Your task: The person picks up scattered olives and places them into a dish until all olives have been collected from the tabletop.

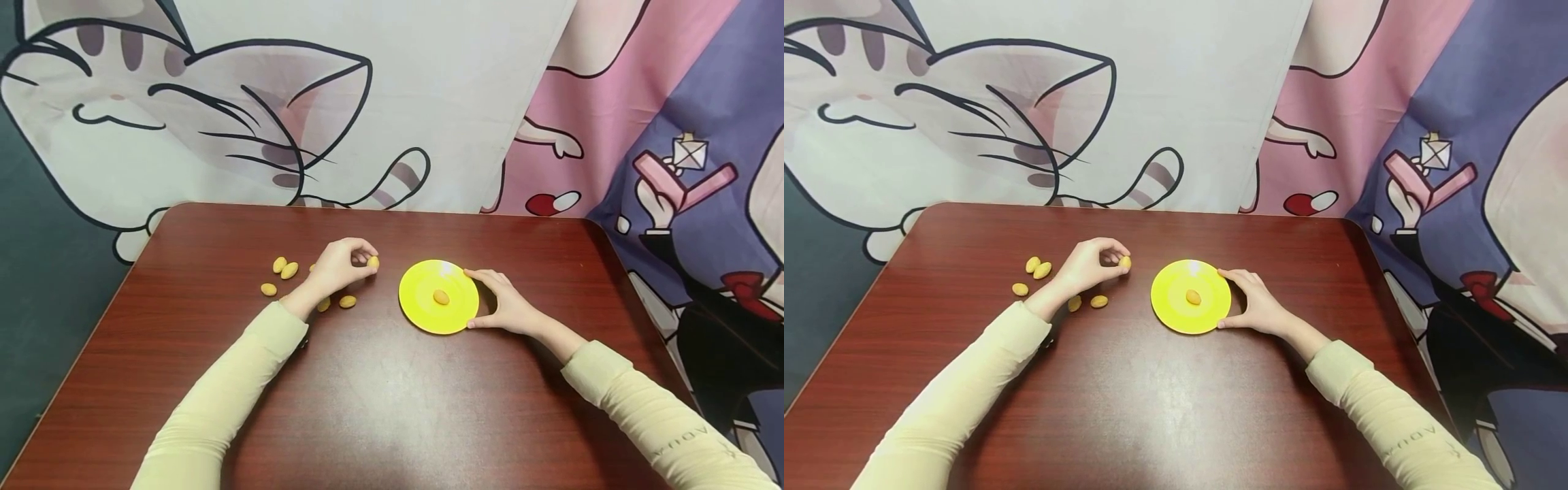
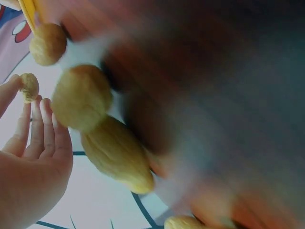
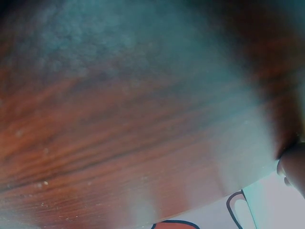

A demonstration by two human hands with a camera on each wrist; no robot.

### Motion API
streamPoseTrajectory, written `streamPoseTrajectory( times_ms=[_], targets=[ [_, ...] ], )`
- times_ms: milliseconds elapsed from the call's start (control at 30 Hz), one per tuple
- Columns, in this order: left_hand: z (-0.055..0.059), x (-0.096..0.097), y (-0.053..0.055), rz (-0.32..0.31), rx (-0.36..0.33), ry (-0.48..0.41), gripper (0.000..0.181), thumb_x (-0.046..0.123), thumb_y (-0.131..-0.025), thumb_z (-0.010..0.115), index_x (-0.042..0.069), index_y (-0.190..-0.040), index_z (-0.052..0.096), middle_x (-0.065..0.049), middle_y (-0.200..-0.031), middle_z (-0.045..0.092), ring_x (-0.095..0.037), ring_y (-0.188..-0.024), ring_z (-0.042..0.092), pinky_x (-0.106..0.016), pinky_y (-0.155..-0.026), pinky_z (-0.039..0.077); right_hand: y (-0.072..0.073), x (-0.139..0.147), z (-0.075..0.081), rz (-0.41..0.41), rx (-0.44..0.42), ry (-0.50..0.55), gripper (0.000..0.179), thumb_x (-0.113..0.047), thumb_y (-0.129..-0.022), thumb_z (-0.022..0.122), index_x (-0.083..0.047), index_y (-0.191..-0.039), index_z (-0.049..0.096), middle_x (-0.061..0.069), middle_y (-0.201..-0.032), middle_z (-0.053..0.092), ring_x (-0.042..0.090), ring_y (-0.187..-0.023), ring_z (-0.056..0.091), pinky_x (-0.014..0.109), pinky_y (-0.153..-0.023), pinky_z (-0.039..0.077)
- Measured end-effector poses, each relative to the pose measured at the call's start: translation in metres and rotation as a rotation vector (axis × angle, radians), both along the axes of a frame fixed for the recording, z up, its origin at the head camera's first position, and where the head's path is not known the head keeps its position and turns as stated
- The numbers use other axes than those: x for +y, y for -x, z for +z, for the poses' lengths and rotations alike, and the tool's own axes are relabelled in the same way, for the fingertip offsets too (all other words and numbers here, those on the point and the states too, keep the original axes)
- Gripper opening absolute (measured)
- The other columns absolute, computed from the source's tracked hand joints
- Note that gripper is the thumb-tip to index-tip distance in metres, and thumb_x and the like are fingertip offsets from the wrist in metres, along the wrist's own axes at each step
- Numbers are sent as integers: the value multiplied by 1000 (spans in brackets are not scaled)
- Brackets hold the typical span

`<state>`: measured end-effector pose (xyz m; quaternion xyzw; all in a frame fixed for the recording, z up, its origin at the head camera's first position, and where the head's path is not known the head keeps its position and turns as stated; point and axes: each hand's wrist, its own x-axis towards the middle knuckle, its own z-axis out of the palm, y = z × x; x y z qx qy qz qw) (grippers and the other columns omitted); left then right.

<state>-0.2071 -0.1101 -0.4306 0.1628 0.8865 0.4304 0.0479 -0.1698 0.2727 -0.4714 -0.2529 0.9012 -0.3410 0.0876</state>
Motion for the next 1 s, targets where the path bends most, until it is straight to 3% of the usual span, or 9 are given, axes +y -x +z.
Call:
streamPoseTrajectory(
  times_ms=[567,1000],
  targets=[
    [3,40,-8,-64,-1,-43,19,9,-90,82,7,-108,76,-10,-104,73,-23,-96,69,-35,-91,60,0,0,0,-9,-11,-6,105,-29,-72,99,-5,-159,45,21,-153,50,42,-142,38,67,-117,34],
    [2,68,-10,-168,-3,23,24,10,-89,85,6,-111,76,-8,-107,75,-23,-99,70,-34,-92,59,1,0,0,-17,-31,-18,107,-28,-72,99,-7,-160,43,20,-156,48,41,-145,36,66,-118,33]
  ],
)
